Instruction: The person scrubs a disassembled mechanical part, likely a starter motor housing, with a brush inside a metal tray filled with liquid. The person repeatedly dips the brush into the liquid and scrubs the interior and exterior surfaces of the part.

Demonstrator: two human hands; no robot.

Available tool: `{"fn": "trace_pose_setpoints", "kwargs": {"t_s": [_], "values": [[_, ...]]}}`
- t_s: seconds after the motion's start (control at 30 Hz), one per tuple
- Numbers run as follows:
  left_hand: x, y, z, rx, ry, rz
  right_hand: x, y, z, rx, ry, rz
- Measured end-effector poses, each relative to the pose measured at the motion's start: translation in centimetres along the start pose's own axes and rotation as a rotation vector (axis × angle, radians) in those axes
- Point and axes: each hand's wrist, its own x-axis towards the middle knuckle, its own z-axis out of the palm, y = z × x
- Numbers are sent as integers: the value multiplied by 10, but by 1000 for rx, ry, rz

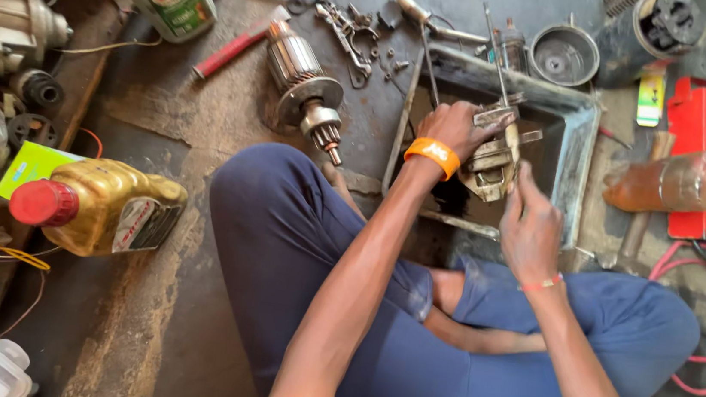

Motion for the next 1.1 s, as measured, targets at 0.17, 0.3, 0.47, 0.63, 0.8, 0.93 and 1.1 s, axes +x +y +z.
{"fn": "trace_pose_setpoints", "kwargs": {"t_s": [0.17,0.3,0.47,0.63,0.8,0.93,1.1], "values": [[-12,2,8,22,-27,-2,-16,9,0,-37,47,-20],[-8,-1,5,42,-56,-2,-10,15,-3,11,-39,129],[-2,-8,4,-31,-37,5,-3,15,-4,-13,-52,26],[-2,-7,2,64,28,52,-1,13,0,6,-49,161],[-7,-1,5,26,-51,49,-1,24,-12,-140,-33,249],[1,-10,4,-115,-33,11,7,17,-4,20,45,2],[0,-25,37,-79,-80,15,-23,0,0,42,-89,359]]}}
